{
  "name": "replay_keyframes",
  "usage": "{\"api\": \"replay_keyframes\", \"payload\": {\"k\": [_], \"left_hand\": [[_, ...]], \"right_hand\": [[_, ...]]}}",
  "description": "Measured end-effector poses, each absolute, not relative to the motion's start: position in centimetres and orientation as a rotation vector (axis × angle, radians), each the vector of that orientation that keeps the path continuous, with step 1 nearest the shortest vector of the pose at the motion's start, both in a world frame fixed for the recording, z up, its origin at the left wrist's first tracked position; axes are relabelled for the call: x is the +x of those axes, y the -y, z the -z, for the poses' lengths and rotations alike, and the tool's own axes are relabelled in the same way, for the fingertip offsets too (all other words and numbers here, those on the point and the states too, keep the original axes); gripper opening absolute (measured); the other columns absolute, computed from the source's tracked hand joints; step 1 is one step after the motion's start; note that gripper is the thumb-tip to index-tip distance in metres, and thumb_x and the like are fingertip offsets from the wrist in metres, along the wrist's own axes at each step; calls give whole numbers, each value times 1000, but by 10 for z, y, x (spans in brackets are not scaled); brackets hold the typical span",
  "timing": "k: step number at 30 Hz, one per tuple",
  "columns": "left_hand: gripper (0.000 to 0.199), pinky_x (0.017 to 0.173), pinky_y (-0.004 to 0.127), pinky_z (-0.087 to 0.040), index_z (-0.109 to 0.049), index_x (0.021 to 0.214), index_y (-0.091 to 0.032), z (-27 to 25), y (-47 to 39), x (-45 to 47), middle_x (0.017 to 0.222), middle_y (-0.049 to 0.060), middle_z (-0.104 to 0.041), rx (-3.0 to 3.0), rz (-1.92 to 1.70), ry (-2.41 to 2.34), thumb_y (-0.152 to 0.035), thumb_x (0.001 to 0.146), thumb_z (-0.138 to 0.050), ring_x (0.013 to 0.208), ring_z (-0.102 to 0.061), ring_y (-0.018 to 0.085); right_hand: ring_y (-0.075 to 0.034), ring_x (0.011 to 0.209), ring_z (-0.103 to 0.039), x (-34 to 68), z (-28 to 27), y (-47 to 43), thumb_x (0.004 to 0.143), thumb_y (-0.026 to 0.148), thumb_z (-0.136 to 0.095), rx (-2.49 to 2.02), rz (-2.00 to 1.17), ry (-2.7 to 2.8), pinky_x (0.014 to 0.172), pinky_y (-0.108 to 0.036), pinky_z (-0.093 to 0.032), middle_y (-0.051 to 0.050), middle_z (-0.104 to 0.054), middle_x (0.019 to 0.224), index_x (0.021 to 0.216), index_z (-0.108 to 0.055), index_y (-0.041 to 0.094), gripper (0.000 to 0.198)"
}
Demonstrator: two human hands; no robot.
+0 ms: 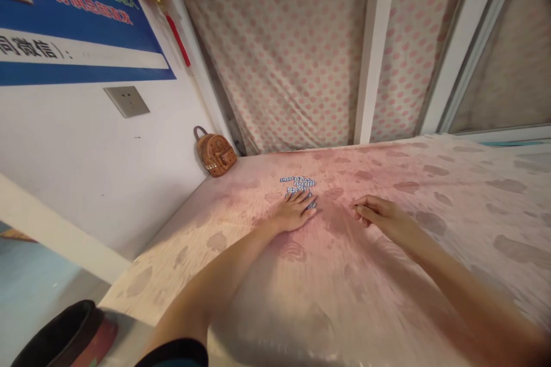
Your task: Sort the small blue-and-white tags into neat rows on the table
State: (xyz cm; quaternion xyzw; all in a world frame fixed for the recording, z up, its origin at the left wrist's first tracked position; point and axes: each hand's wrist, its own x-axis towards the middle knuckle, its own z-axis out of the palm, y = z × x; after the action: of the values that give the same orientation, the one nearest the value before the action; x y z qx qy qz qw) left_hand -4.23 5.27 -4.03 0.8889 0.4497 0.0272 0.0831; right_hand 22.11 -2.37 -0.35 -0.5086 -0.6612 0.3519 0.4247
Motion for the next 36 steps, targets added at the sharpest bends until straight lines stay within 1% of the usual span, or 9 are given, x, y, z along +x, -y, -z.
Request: {"api": "replay_keyframes", "payload": {"k": [5,10,13,16,18,23,27,32,36], "left_hand": [[65,126,43,-6,-23,157,-34,29,33,-72,165,-3,-15,2653,-109,-1282,-62,99,-14,154,-11,19],[60,126,39,-3,-26,155,-40,18,86,-109,163,-7,-22,2528,-96,-1479,-60,99,-25,154,-12,18],[63,126,43,-7,-23,156,-39,20,68,-120,164,-5,-22,2418,-163,-1652,-61,98,-29,154,-11,20],[67,125,44,-11,-21,158,-26,28,11,-110,165,4,-17,2310,-293,-1786,-58,100,-20,154,-7,22],[70,124,43,-13,-22,158,-21,33,-36,-89,165,8,-17,2262,-332,-1795,-60,99,-17,154,-9,23],[77,123,53,-14,-26,156,-18,40,-121,-35,164,14,-19,2207,-335,-1902,-66,95,-20,153,-12,33],[76,123,55,-9,-26,157,-23,47,-128,-24,165,10,-16,2384,-228,-1716,-66,95,-16,153,-11,33],[71,125,49,-5,-24,157,-28,46,-91,-26,166,2,-10,2595,-139,-1293,-65,97,-15,154,-4,27],[61,126,46,-8,-28,155,-36,28,-36,-26,165,-4,-17,2590,-100,-1115,-60,99,-21,154,-5,24]], "right_hand": [[-19,67,-59,225,5,24,78,57,-60,-1285,-899,1612,66,-33,-49,-6,-65,76,73,-61,23,34],[-21,70,-60,225,2,26,79,53,-60,-1240,-933,1563,66,-36,-51,-8,-67,80,71,-61,24,30],[-21,69,-60,223,-3,29,81,53,-59,-1237,-927,1590,66,-36,-50,-9,-66,79,70,-60,25,31],[-21,66,-59,224,-5,31,82,54,-58,-1287,-883,1627,65,-35,-49,-7,-65,74,68,-59,24,33],[-20,67,-60,226,-2,30,82,55,-57,-1311,-858,1630,66,-34,-50,-6,-66,74,68,-59,24,34],[-19,65,-59,237,6,23,78,62,-59,-1356,-810,1585,62,-33,-50,-6,-65,72,73,-62,23,40],[-19,63,-58,247,5,18,77,62,-59,-1411,-765,1563,59,-33,-49,-6,-64,70,73,-63,23,39],[-18,60,-56,254,5,16,76,59,-60,-1438,-711,1486,58,-33,-48,-5,-63,68,72,-63,24,35],[-20,66,-57,250,0,21,76,56,-62,-1395,-807,1422,62,-35,-49,-6,-64,71,71,-64,25,32]]}}
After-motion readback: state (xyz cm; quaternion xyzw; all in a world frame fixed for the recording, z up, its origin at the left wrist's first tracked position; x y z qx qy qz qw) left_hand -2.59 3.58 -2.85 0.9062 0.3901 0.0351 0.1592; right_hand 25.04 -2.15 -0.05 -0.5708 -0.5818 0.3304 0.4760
